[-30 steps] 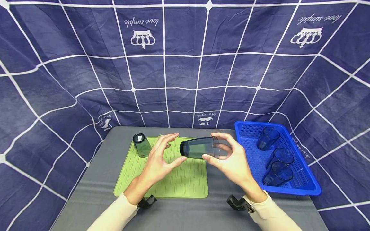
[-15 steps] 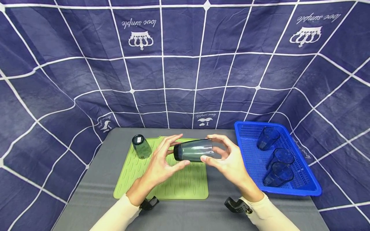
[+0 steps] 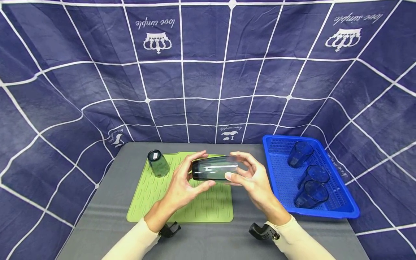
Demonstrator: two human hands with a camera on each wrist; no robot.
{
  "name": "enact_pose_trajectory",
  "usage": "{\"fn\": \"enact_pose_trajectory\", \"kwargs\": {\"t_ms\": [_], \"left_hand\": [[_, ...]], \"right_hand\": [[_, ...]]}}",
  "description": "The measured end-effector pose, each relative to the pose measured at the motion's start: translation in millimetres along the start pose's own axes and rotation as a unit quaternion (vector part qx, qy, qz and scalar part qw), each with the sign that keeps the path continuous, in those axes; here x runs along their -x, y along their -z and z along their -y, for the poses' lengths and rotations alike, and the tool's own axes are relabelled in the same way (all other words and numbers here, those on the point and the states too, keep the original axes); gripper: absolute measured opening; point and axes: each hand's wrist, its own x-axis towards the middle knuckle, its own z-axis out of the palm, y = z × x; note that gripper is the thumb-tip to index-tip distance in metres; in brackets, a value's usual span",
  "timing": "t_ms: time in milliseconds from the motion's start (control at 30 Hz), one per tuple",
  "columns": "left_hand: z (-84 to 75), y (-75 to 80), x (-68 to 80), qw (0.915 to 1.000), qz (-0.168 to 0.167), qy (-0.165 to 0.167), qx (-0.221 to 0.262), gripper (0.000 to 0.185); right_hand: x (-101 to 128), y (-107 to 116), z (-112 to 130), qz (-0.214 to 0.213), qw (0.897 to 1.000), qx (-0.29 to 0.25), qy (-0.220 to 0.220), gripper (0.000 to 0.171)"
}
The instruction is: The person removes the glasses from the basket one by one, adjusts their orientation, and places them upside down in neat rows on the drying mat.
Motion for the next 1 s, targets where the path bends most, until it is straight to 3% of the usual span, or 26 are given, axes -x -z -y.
{"fn": "enact_pose_trajectory", "kwargs": {"t_ms": [333,1000], "left_hand": [[-1.1,-5.1,-0.1,0.9987,-0.021,-0.022,0.042,0.082],[1.7,-6.1,1.9,0.9982,-0.028,-0.039,0.035,0.077]], "right_hand": [[-1.5,-1.9,-7.6,0.016,0.998,-0.056,-0.020,0.068],[-1.7,-1.0,-13.9,0.025,0.996,-0.081,-0.033,0.066]]}}
